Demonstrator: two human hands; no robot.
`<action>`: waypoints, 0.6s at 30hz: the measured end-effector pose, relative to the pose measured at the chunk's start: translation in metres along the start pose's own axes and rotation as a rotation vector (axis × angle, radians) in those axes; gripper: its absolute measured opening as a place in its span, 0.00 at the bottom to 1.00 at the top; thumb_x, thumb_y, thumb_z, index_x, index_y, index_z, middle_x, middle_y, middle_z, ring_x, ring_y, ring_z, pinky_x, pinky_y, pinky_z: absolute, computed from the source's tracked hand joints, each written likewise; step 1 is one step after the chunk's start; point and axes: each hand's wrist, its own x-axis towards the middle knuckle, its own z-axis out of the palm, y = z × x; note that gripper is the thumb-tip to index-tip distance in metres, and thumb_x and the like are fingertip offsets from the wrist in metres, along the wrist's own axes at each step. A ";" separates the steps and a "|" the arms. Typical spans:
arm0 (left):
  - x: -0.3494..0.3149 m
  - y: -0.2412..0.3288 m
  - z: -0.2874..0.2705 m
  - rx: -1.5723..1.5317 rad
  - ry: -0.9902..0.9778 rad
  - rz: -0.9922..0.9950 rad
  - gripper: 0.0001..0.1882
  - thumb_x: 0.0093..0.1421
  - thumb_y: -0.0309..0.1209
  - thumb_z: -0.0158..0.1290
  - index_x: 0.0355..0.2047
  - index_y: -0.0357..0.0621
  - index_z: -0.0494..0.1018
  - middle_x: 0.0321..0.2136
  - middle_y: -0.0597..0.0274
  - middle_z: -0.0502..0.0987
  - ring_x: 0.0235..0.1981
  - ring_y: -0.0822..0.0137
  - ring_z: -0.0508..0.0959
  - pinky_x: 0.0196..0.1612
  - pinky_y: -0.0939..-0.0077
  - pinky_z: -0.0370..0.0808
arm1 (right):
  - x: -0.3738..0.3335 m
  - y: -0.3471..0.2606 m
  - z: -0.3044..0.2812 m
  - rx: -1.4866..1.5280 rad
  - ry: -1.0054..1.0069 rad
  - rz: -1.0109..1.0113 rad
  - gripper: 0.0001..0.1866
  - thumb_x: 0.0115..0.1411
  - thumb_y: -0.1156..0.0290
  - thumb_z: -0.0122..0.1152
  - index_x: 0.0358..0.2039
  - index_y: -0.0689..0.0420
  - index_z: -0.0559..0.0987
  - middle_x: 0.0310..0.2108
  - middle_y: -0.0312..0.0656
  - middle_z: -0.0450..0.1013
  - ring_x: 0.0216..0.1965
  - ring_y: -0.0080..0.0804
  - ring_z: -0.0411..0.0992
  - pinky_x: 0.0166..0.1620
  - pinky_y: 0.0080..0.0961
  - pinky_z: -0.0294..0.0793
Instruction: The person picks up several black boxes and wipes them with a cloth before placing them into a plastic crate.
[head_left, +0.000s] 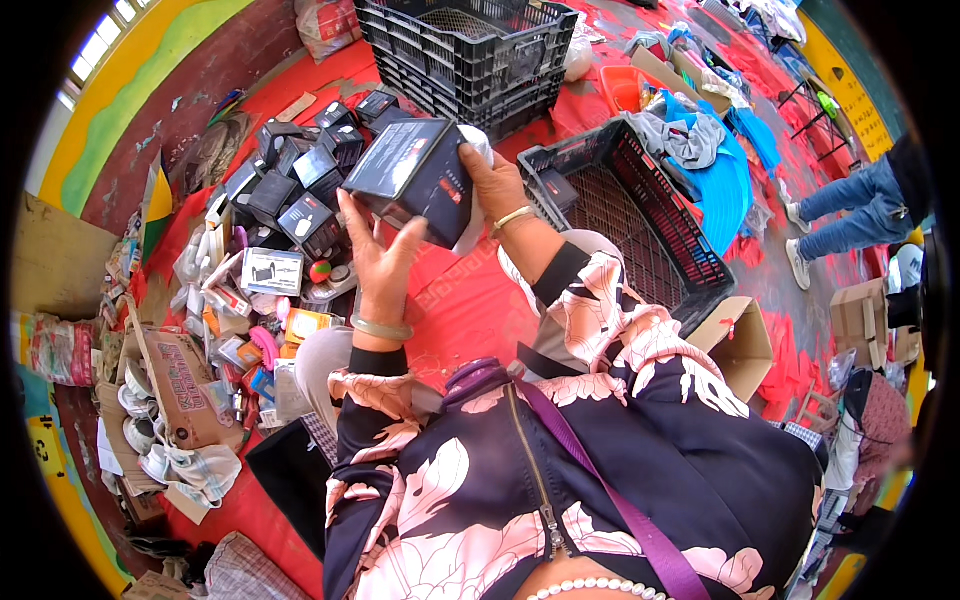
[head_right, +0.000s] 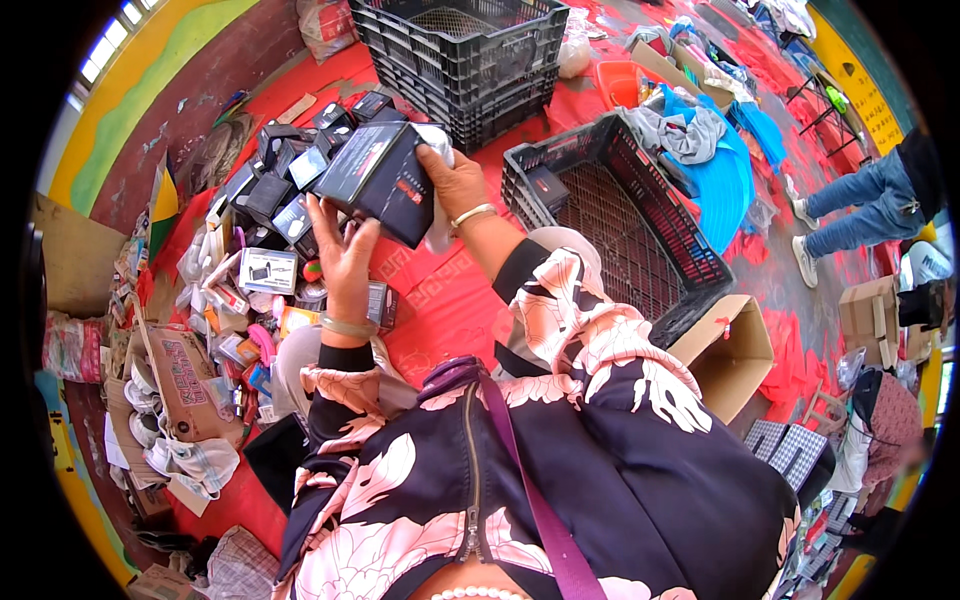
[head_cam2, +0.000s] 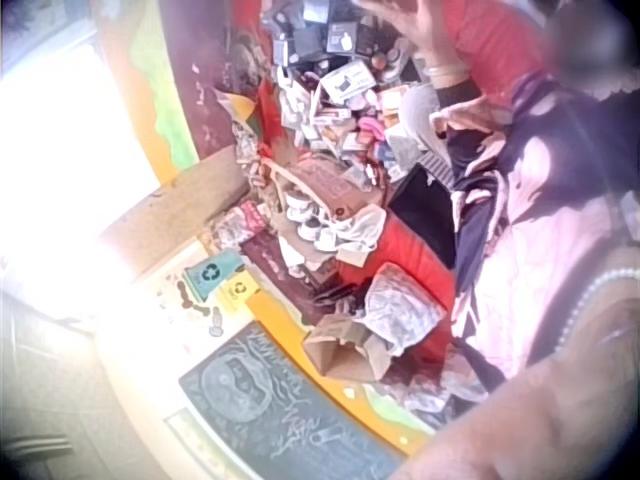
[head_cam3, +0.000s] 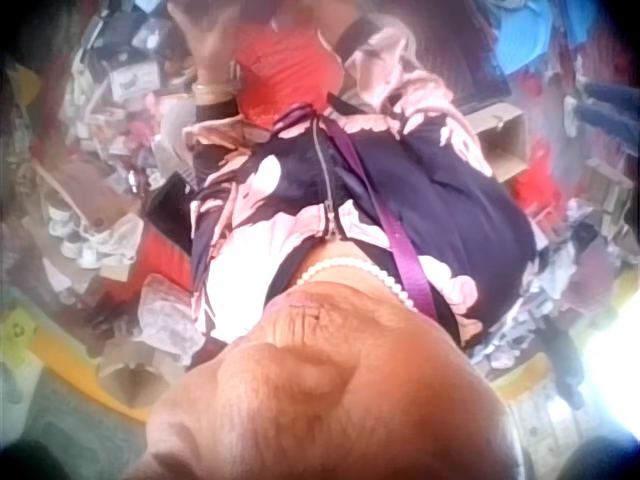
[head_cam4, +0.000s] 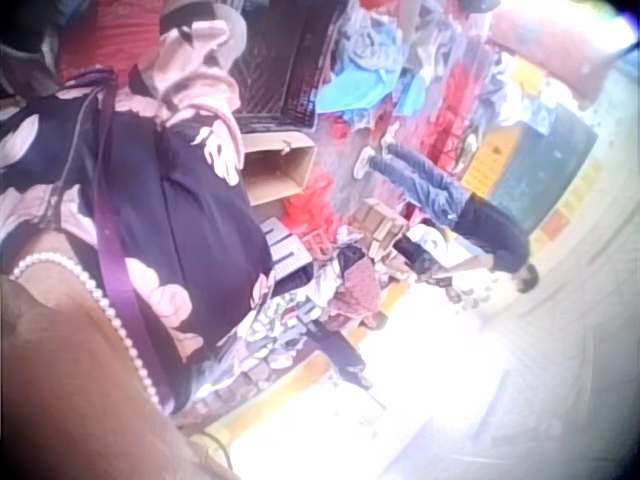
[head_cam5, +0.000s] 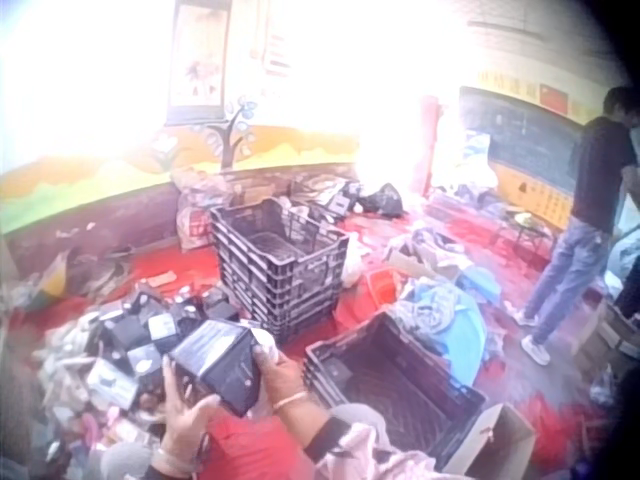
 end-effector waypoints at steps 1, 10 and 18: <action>0.000 -0.006 0.000 0.036 -0.009 0.002 0.38 0.56 0.24 0.54 0.63 0.39 0.48 0.54 0.54 0.64 0.52 0.65 0.66 0.55 0.74 0.62 | -0.004 0.004 0.000 -0.157 -0.002 -0.087 0.21 0.55 0.53 0.63 0.35 0.60 0.79 0.27 0.36 0.75 0.28 0.20 0.70 0.32 0.19 0.69; 0.020 -0.019 -0.044 -0.728 0.110 -0.228 0.29 0.60 0.36 0.47 0.61 0.45 0.55 0.48 0.53 0.70 0.48 0.58 0.72 0.52 0.62 0.69 | -0.056 0.003 0.013 -0.433 -0.236 -0.326 0.20 0.65 0.57 0.49 0.43 0.63 0.75 0.35 0.40 0.74 0.37 0.26 0.71 0.41 0.24 0.70; 0.016 -0.015 -0.056 -0.848 0.221 -0.284 0.28 0.62 0.48 0.44 0.55 0.42 0.64 0.52 0.55 0.69 0.52 0.56 0.70 0.56 0.57 0.67 | -0.024 -0.080 0.036 -0.820 -0.493 -0.483 0.28 0.64 0.54 0.45 0.53 0.68 0.66 0.48 0.54 0.69 0.49 0.42 0.70 0.53 0.32 0.67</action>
